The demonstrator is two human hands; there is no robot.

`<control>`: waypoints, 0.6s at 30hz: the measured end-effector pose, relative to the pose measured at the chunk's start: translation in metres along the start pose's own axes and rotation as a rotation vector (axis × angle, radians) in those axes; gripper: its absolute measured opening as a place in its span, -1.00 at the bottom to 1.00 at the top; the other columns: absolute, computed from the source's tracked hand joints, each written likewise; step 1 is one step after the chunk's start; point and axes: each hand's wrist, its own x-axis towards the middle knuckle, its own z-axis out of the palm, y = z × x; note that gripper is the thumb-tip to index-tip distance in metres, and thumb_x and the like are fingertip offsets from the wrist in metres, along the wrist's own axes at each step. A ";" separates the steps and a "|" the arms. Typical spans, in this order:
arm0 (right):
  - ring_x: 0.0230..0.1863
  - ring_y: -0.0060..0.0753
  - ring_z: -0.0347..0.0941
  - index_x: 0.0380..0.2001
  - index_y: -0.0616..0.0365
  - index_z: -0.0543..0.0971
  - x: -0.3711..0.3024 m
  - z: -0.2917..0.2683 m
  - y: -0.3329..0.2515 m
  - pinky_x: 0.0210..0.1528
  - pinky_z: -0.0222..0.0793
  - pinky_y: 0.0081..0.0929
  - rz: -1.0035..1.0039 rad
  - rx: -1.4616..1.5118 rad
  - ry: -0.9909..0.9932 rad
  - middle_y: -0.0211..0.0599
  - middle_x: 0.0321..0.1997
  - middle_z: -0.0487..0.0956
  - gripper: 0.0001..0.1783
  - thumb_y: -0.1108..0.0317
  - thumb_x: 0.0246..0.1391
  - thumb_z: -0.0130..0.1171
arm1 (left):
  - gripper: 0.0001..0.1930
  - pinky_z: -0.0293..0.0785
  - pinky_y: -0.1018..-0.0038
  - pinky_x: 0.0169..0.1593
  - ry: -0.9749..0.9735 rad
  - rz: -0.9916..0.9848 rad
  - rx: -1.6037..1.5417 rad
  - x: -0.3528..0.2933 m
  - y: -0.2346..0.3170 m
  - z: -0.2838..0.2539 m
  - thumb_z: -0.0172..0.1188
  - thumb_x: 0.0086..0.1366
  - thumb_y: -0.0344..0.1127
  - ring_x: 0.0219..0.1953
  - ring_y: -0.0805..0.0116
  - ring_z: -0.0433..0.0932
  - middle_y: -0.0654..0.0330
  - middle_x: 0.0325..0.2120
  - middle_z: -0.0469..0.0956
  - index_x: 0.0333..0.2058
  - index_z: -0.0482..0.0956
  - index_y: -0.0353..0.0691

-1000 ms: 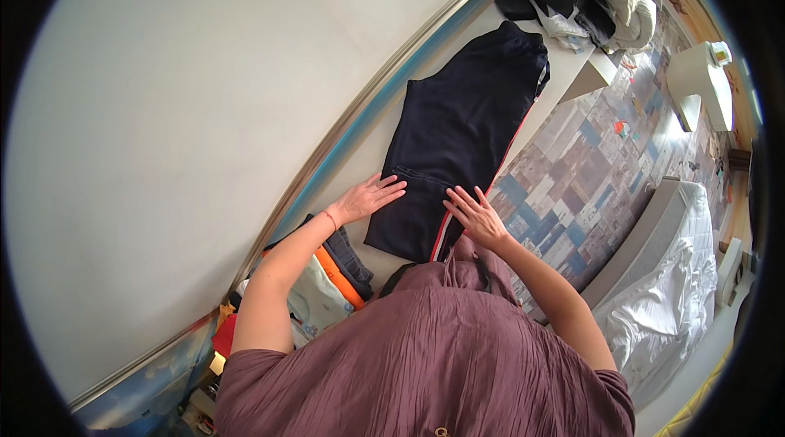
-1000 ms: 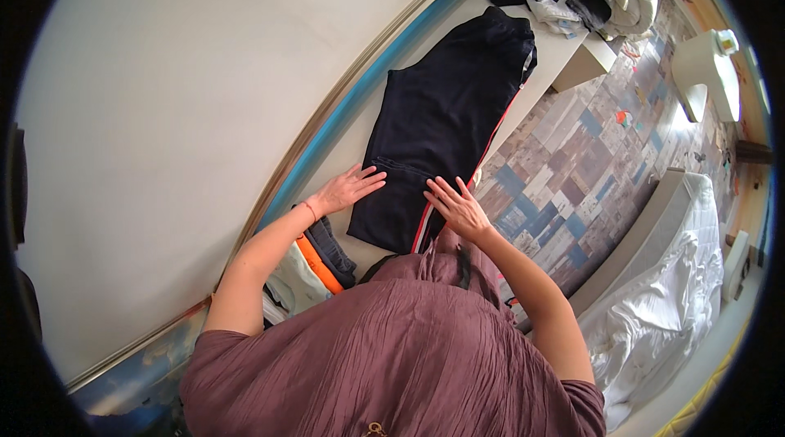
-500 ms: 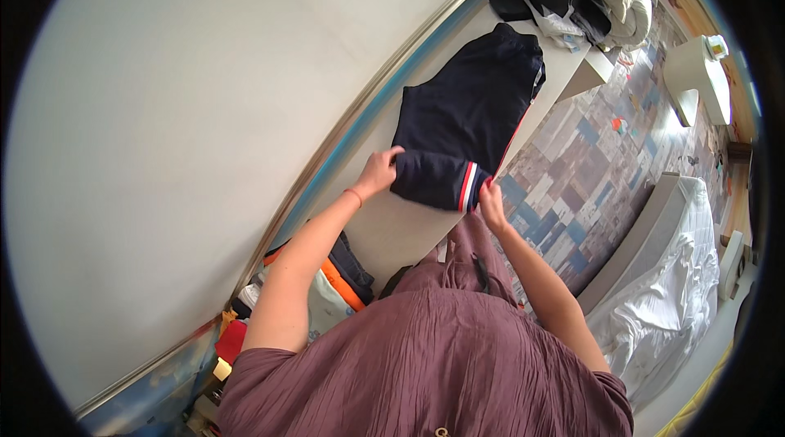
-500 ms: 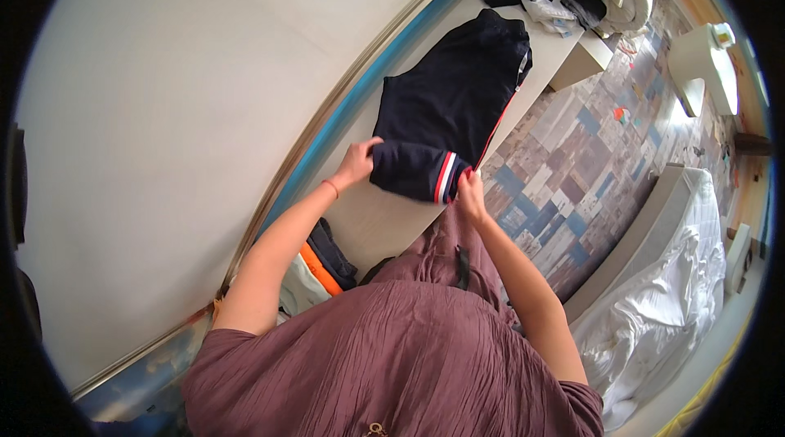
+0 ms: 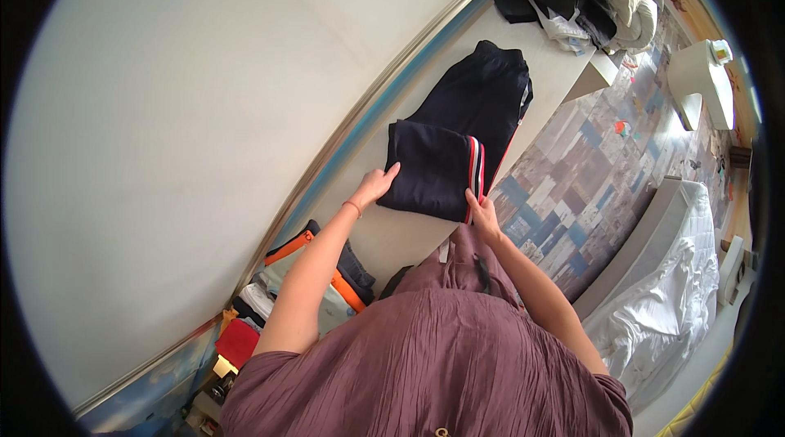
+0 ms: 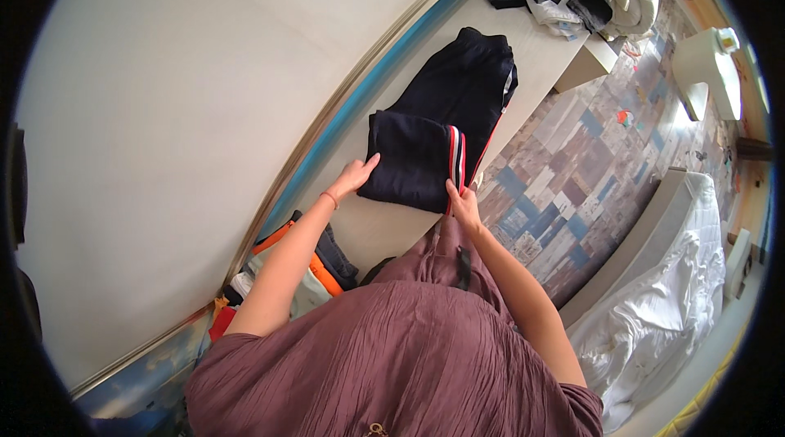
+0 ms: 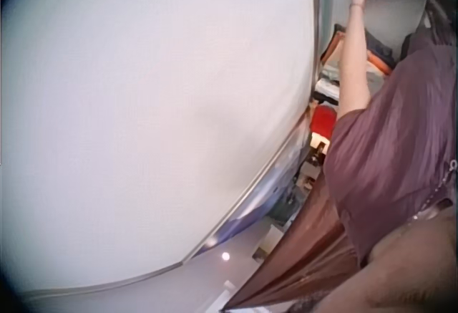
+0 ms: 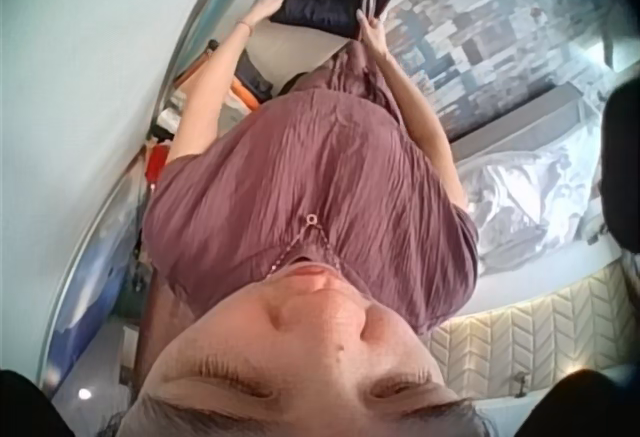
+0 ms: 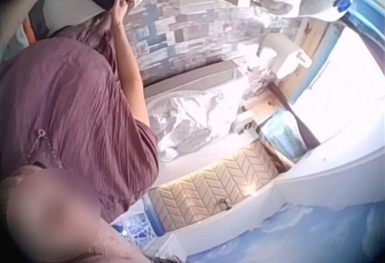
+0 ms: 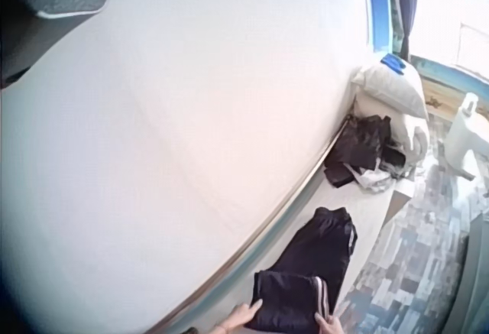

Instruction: The person folds an orange shirt, a light green patterned shirt, and a pair of dark pants on a white countertop. Each item is smoothed and folded into a compact rectangle and placed in a stack.

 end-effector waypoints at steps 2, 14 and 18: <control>-0.37 -0.73 0.33 -0.37 0.22 0.58 -0.010 0.001 0.000 -0.33 0.28 -0.57 0.028 -0.056 -0.025 -0.63 -0.42 0.47 -0.56 0.02 0.34 0.14 | -0.07 0.47 0.12 -0.22 0.028 0.029 -0.035 -0.018 -0.010 0.002 -0.10 0.29 0.50 -0.41 -0.08 0.58 -0.21 -0.59 0.54 -0.54 0.56 -0.51; -0.50 -0.47 0.40 -0.28 0.33 0.52 -0.074 0.022 -0.045 -0.38 0.37 -0.36 -0.270 -0.437 0.237 -0.13 -0.56 0.49 -0.69 0.22 0.29 0.19 | -0.48 0.41 -0.01 -0.39 0.439 0.393 0.056 -0.060 -0.015 0.028 0.13 0.40 0.04 -0.47 -0.25 0.53 -0.18 -0.59 0.52 -0.54 0.43 -0.35; -0.31 -0.55 0.48 -0.11 0.30 0.56 -0.056 0.015 -0.074 -0.20 0.42 -0.47 -0.095 -0.367 0.166 -0.28 -0.37 0.61 -0.53 0.04 0.24 0.25 | -0.47 0.46 0.01 -0.36 0.412 0.293 0.216 -0.055 0.003 0.016 0.10 0.39 0.11 -0.43 -0.22 0.57 -0.14 -0.57 0.56 -0.50 0.52 -0.31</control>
